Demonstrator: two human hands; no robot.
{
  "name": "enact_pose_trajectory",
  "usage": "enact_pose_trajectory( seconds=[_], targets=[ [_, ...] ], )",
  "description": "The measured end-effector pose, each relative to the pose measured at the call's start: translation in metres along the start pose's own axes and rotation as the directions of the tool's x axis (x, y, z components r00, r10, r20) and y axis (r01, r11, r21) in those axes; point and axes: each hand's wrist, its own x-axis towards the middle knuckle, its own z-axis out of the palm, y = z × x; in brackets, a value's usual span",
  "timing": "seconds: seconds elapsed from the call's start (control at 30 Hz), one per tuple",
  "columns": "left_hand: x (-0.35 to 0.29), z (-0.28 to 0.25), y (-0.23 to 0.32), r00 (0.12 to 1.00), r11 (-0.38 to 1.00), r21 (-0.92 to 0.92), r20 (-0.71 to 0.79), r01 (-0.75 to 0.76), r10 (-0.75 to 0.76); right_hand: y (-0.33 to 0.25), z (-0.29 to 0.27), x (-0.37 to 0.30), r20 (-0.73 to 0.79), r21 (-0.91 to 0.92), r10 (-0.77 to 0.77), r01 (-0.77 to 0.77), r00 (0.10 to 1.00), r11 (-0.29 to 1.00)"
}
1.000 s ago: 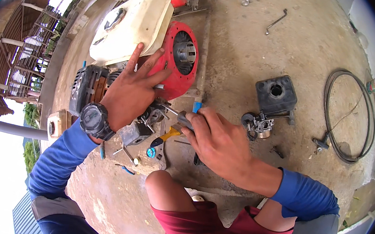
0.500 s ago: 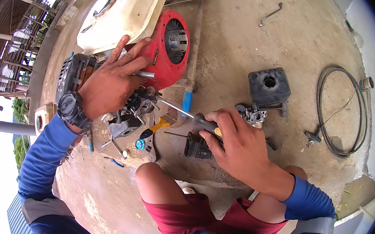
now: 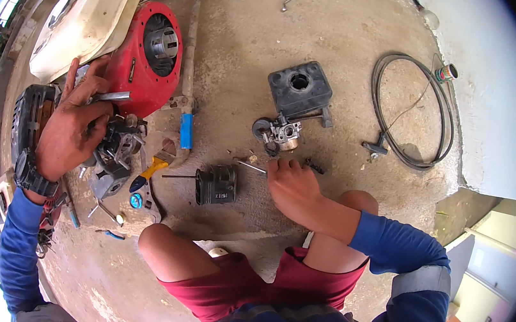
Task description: Dismantle and inspect parts of a small gasoline engine carburetor and cylinder.
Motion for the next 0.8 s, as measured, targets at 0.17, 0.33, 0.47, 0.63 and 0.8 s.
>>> enact_pose_trajectory(
  seconds=[0.17,0.33,0.47,0.63,0.8],
  targets=[
    [-0.005,0.006,0.004,0.995,0.998,0.031,-0.089,0.051,-0.048,-0.002,0.020,-0.005,-0.017,-0.108,0.035,-0.037,0.999,0.993],
    [-0.015,0.014,0.007,0.975,0.987,0.051,-0.168,0.154,-0.143,-0.004,0.026,-0.001,0.039,-0.085,0.013,-0.009,0.999,0.996],
    [-0.012,0.017,0.005,0.979,0.993,0.032,-0.177,0.112,-0.105,0.004,0.032,0.000,0.119,-0.131,0.033,-0.018,0.992,0.991],
    [-0.028,0.016,-0.007,0.981,0.997,0.023,-0.180,0.073,-0.068,-0.004,0.024,0.004,0.078,-0.169,-0.072,0.084,0.994,0.982],
    [-0.019,0.031,-0.015,0.951,1.000,-0.004,-0.310,-0.003,0.002,-0.056,-0.022,0.012,-0.083,-0.057,-0.321,0.318,0.943,0.947]
  ],
)
